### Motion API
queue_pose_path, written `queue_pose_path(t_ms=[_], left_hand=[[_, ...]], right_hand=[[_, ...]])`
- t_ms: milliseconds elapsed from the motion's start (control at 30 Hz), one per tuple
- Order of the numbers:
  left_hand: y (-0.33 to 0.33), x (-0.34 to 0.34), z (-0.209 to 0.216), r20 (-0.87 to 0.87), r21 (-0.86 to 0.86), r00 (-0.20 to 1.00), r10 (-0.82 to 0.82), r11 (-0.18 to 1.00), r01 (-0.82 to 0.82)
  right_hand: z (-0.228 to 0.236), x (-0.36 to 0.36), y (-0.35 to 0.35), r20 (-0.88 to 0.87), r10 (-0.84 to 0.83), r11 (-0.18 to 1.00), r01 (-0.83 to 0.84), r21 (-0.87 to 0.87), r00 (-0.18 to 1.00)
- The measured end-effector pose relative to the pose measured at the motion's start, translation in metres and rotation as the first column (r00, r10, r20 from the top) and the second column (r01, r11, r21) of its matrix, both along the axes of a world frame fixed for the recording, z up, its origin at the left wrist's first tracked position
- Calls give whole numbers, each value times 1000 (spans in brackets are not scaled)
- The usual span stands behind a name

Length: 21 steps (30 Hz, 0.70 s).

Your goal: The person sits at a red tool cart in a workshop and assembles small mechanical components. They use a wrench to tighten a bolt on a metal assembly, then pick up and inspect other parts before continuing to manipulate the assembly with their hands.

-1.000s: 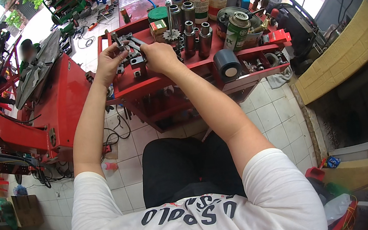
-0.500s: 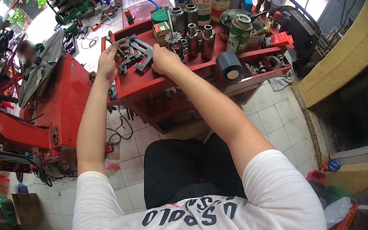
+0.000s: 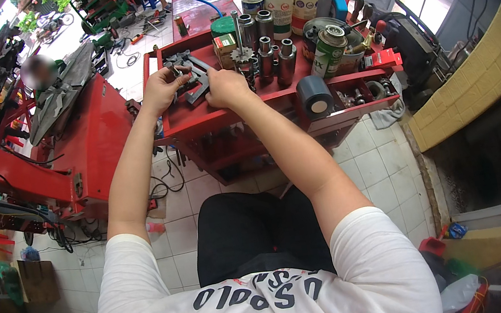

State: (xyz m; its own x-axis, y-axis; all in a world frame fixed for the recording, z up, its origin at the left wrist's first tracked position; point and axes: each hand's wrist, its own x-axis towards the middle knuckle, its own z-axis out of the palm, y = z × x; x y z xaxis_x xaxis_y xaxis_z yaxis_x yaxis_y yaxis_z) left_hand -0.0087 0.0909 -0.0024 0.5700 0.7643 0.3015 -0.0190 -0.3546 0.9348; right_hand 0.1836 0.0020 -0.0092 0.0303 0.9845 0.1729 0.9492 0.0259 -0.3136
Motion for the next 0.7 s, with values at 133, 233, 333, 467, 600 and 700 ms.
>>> queue_pose_path(t_ms=[133, 233, 333, 467, 600, 700], left_hand=[[-6, 4, 4, -78, 19, 997, -18, 1000, 19], [-15, 4, 7, -294, 327, 942, 164, 943, -62], [-16, 8, 6, -337, 398, 914, 224, 914, -77], [-11, 10, -6, -422, 535, 870, 254, 845, 13], [-12, 14, -3, -445, 591, 842, 304, 806, 22], [-16, 14, 1, -384, 583, 870, 310, 812, -32]], right_hand=[[-6, 2, 4, -81, 33, 996, -26, 82, 996], [5, -2, -5, -224, 72, 971, -17, 240, 972], [9, 1, -7, -345, 165, 927, -27, 374, 924], [12, -2, -11, -297, 156, 932, -40, 361, 942], [10, -2, -9, -143, 61, 957, -17, 291, 988], [2, 1, -3, -177, 61, 943, 1, 332, 982]])
